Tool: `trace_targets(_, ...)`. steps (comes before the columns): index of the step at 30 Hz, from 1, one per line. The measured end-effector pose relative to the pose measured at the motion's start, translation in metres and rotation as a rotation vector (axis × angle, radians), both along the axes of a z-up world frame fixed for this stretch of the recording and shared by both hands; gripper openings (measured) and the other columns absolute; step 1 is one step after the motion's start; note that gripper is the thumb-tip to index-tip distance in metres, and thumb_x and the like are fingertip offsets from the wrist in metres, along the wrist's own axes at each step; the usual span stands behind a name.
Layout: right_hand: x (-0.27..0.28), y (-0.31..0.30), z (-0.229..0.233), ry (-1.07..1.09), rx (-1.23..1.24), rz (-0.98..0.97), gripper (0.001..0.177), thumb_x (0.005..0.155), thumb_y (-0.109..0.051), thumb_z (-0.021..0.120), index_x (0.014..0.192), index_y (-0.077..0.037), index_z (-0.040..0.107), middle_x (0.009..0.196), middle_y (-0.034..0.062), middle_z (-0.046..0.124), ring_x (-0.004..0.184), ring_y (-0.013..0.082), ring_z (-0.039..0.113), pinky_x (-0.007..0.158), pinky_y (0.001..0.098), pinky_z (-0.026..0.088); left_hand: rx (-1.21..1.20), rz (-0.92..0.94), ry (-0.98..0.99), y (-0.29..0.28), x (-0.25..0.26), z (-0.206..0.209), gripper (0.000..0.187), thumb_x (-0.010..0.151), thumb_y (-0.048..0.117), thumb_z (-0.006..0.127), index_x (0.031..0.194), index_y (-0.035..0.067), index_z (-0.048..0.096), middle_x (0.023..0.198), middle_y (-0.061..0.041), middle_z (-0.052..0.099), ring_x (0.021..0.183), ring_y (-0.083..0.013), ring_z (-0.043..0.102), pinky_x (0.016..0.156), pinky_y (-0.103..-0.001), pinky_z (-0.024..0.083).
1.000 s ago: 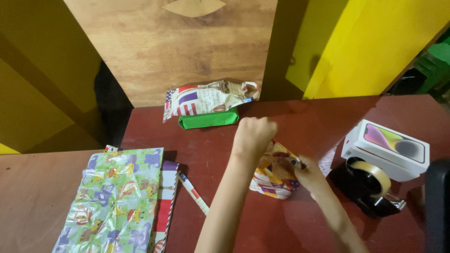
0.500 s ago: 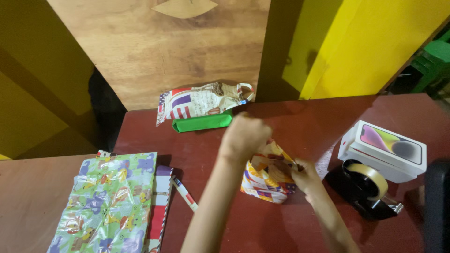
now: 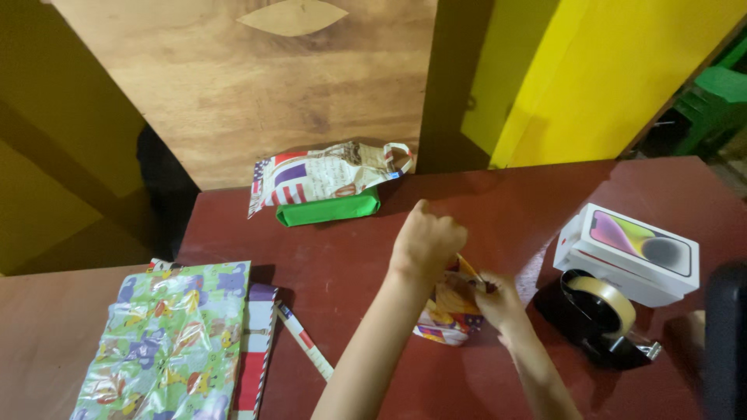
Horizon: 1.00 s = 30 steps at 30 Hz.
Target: The person wraps a small box with patterned wrapping paper, folds the edges, and secures the seams with clear tape. They repeatedly adjust the paper and apply tape to multiple sides to complete the package.
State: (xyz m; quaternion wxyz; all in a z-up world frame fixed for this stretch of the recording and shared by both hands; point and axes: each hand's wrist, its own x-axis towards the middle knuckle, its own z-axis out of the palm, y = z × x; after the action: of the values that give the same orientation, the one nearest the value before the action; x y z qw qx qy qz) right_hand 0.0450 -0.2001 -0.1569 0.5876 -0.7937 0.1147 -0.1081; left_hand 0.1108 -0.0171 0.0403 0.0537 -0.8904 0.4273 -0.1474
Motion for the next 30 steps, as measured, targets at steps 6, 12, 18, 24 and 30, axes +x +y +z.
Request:
trace_targets(6, -0.012, 0.005, 0.000, -0.105, 0.111, -0.049, 0.023, 0.095, 0.002, 0.054, 0.099, 0.001, 0.077, 0.078, -0.0007, 0.070, 0.071, 0.0054, 0.058, 0.062, 0.0228, 0.047, -0.073, -0.074, -0.009, 0.006, 0.020, 0.000, 0.007, 0.081, 0.027, 0.078, 0.082, 0.022, 0.073, 0.084, -0.004, 0.076, 0.083, -0.0212, 0.075, 0.088, -0.038, 0.054)
trace_targets(12, -0.007, -0.001, -0.015, -0.112, 0.121, -0.041, 0.025, 0.094, 0.003, 0.054, 0.102, 0.003, 0.078, 0.083, 0.0043, 0.075, 0.073, 0.0081, 0.061, 0.063, 0.0244, 0.048, -0.336, -0.075, 0.370, 0.044, 0.031, 0.015, 0.024, 0.073, 0.039, 0.083, 0.088, 0.022, 0.076, 0.085, -0.007, 0.074, 0.087, -0.0306, 0.071, 0.078, -0.043, 0.053)
trace_targets(18, -0.007, 0.004, 0.005, -0.023, 0.167, -0.029, 0.023, 0.094, 0.000, 0.060, 0.105, 0.001, 0.080, 0.088, 0.0060, 0.080, 0.076, 0.0096, 0.067, 0.067, 0.0254, 0.053, -0.189, 0.039, 0.130, 0.018, 0.022, 0.004, 0.016, 0.074, 0.019, 0.077, 0.089, 0.025, 0.075, 0.081, -0.003, 0.075, 0.083, -0.0247, 0.073, 0.084, -0.046, 0.050)
trace_targets(24, -0.011, 0.013, 0.029, 0.005, 0.216, 0.015, 0.018, 0.095, -0.004, 0.065, 0.103, 0.002, 0.079, 0.088, 0.0052, 0.077, 0.078, 0.0088, 0.066, 0.070, 0.0257, 0.053, -0.305, -0.074, 0.186, 0.032, 0.036, 0.001, 0.013, 0.078, 0.033, 0.077, 0.083, 0.022, 0.079, 0.081, -0.008, 0.074, 0.083, -0.0286, 0.071, 0.093, -0.042, 0.049)
trace_targets(30, -0.013, 0.011, 0.018, -0.112, 0.227, -0.018, 0.021, 0.093, 0.003, 0.057, 0.104, 0.002, 0.075, 0.091, 0.0034, 0.076, 0.083, 0.0078, 0.066, 0.075, 0.0242, 0.054, -0.386, -0.108, 0.222, 0.036, 0.032, 0.004, 0.010, 0.077, 0.031, 0.078, 0.082, 0.023, 0.080, 0.082, -0.008, 0.074, 0.085, -0.0282, 0.071, 0.089, -0.044, 0.049)
